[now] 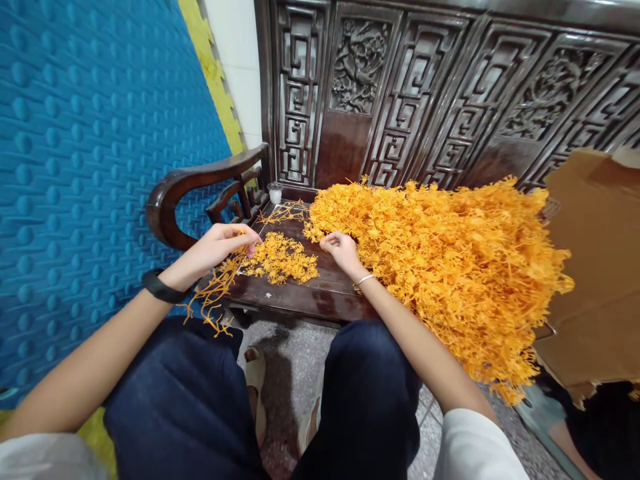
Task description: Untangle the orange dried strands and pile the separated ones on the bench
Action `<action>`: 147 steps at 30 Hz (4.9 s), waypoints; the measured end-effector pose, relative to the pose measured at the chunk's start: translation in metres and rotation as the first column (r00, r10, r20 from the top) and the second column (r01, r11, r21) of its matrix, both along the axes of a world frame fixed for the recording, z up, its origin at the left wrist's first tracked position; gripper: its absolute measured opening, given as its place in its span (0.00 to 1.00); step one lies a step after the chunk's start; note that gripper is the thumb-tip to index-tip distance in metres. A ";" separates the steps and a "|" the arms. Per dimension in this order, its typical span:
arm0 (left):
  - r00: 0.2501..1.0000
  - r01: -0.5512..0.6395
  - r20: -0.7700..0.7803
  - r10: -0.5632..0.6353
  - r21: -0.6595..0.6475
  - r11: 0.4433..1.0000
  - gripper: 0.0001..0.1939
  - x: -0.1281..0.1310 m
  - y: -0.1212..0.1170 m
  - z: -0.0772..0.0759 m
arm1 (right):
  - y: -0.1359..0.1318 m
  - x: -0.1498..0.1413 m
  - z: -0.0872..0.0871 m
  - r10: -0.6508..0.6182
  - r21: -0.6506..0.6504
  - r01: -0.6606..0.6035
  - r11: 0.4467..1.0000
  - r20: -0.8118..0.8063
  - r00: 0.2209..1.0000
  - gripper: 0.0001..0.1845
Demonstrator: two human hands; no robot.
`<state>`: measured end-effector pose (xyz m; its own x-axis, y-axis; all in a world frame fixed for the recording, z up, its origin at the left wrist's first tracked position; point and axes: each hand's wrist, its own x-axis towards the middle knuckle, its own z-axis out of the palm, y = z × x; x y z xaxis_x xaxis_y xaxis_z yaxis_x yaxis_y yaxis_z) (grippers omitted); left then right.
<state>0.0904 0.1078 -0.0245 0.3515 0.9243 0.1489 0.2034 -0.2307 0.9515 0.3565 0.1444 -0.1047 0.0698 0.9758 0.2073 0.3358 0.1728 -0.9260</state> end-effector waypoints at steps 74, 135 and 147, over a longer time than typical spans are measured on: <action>0.984 0.178 -0.055 -0.172 0.119 0.977 0.18 0.031 0.007 -0.009 | -0.051 -0.069 0.059 0.366 0.234 -0.317 0.919 -0.211 0.907 0.09; 0.987 0.021 0.155 -0.047 0.169 0.985 0.12 0.042 -0.001 -0.008 | -0.050 -0.059 0.067 0.336 0.155 -0.298 0.942 -0.406 0.850 0.16; 0.994 0.050 0.083 -0.070 0.223 0.974 0.11 0.041 -0.021 0.003 | -0.056 -0.051 0.073 0.376 0.268 -0.337 0.903 -0.113 0.920 0.11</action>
